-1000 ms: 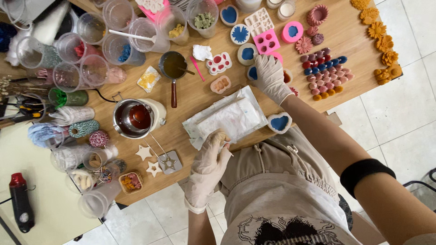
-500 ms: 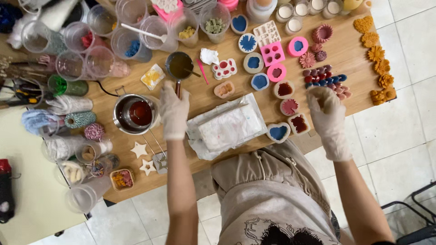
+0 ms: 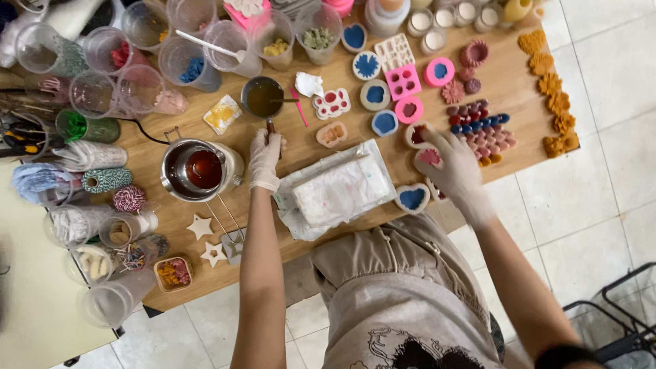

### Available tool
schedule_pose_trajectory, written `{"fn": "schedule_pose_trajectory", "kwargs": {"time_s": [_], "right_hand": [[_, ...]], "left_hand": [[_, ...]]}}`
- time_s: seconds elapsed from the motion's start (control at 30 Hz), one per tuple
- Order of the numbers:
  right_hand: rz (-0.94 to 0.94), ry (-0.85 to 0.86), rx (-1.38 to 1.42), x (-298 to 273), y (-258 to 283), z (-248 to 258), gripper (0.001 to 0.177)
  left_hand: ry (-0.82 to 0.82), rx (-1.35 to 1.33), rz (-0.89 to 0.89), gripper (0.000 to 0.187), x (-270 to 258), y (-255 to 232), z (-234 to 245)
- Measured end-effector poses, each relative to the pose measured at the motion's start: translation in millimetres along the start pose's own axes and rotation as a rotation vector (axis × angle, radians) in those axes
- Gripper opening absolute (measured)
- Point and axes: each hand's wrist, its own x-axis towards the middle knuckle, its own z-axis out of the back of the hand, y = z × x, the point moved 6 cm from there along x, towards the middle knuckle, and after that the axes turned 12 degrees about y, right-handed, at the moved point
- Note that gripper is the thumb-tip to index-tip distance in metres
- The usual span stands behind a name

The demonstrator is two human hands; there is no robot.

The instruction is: The person wears gloves and uses a small spoon to pour red liquid wax into a series of star-shaped molds on a workbench. They handle various candle-making supplies and move between different molds on the table.

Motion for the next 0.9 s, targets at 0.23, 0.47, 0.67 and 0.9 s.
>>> {"fn": "schedule_pose_trajectory", "kwargs": {"time_s": [0.23, 0.47, 0.67, 0.9], "right_hand": [[-0.070, 0.269, -0.330, 124.3, -21.7, -104.2, 0.081], [0.021, 0.146, -0.438, 116.4, -23.9, -119.7, 0.056], [0.165, 0.285, -0.610, 54.6, -5.7, -97.0, 0.055], [0.125, 0.539, -0.752, 32.6, -8.4, -107.9, 0.050]], "left_hand": [[0.001, -0.474, -0.115, 0.010, -23.7, -15.4, -11.9], [-0.039, -0.208, -0.023, 0.020, -99.8, -71.1, -8.5], [-0.037, -0.084, -0.049, 0.021, -169.8, -133.0, -10.8], [0.032, -0.195, -0.117, 0.016, -210.8, -156.0, -30.9]]}}
